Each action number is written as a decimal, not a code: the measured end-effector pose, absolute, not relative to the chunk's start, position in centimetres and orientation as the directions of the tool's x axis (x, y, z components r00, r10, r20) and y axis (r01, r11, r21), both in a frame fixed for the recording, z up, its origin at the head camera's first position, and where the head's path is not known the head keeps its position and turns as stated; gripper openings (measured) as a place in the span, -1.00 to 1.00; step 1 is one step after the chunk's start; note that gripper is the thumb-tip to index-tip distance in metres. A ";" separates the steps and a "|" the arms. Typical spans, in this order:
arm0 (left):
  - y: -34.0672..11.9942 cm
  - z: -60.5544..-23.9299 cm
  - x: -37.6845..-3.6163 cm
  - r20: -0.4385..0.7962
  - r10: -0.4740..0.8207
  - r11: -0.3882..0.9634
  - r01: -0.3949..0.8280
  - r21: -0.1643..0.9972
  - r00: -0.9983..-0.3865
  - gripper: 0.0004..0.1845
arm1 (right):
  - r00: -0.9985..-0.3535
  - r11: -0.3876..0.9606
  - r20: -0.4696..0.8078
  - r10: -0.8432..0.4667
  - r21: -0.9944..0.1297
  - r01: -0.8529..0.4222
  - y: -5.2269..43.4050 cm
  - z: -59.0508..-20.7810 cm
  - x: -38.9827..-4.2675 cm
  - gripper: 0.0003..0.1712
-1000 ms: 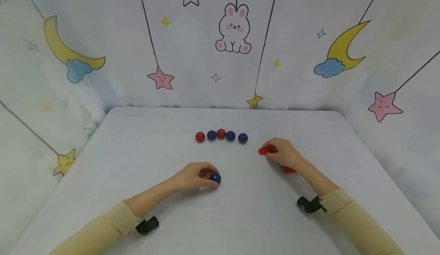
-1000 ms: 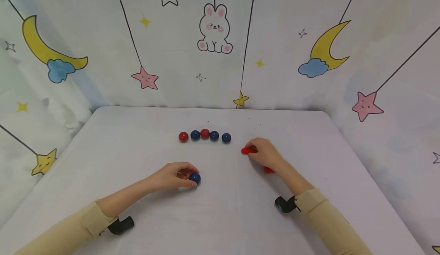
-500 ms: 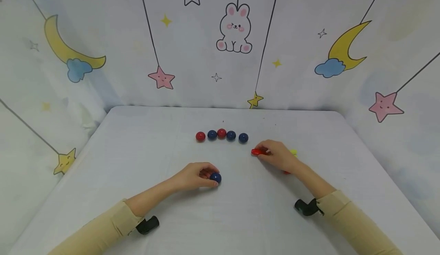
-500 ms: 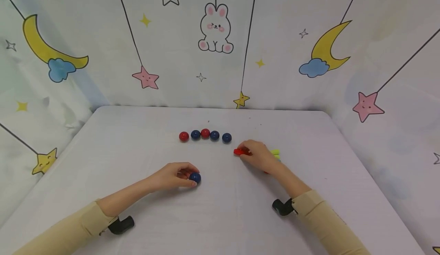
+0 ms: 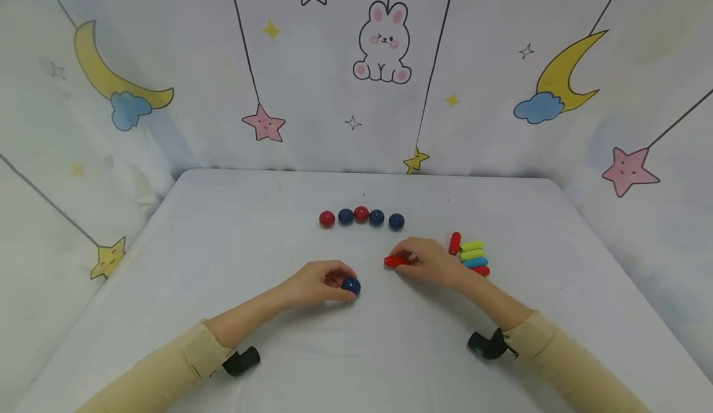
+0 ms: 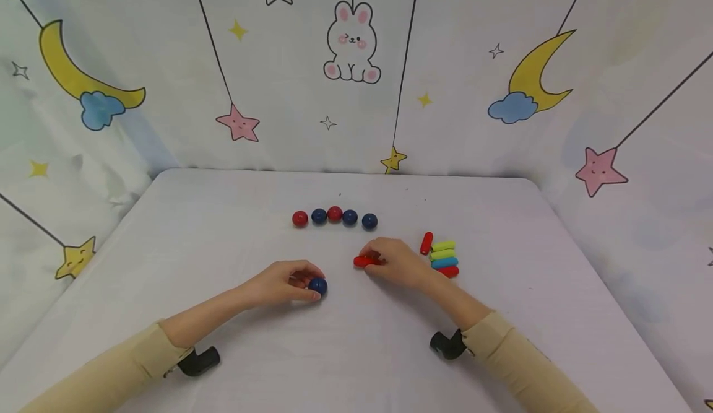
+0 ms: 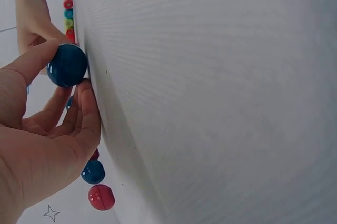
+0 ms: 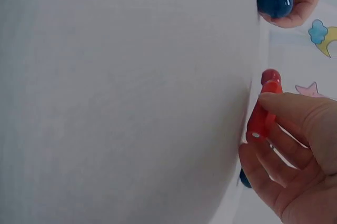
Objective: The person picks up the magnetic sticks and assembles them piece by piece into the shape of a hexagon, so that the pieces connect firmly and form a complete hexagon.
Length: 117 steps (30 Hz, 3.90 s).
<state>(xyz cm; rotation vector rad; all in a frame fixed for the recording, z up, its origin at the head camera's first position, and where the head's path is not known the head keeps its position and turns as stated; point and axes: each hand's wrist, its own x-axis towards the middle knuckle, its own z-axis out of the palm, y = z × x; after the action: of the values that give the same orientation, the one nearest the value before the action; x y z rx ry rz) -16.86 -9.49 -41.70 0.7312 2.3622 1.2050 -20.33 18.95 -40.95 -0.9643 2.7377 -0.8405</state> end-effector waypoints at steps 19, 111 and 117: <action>-9.6 -41.8 -17.2 -0.086 0.595 0.475 0.263 0.840 -0.799 -0.64 | -0.700 0.575 0.006 -0.714 -0.565 -0.592 15.1 -40.0 -18.8 -0.72; -9.5 -41.9 -17.0 -0.121 0.552 0.475 0.192 0.859 -0.825 -0.62 | -0.898 0.546 -0.155 -0.411 -0.831 -0.107 17.8 -42.2 -19.6 -0.51; -9.5 -42.0 -17.0 -0.117 0.558 0.468 0.195 0.862 -0.821 -0.62 | -0.900 0.545 -0.154 -0.408 -0.832 -0.104 17.5 -42.1 -19.4 -0.52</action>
<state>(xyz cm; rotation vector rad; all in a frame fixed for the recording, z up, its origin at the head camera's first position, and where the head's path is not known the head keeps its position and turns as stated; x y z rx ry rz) -17.03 -9.50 -42.05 0.6332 2.3368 1.2994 -19.39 17.55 -42.06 -0.4220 2.4552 -1.2900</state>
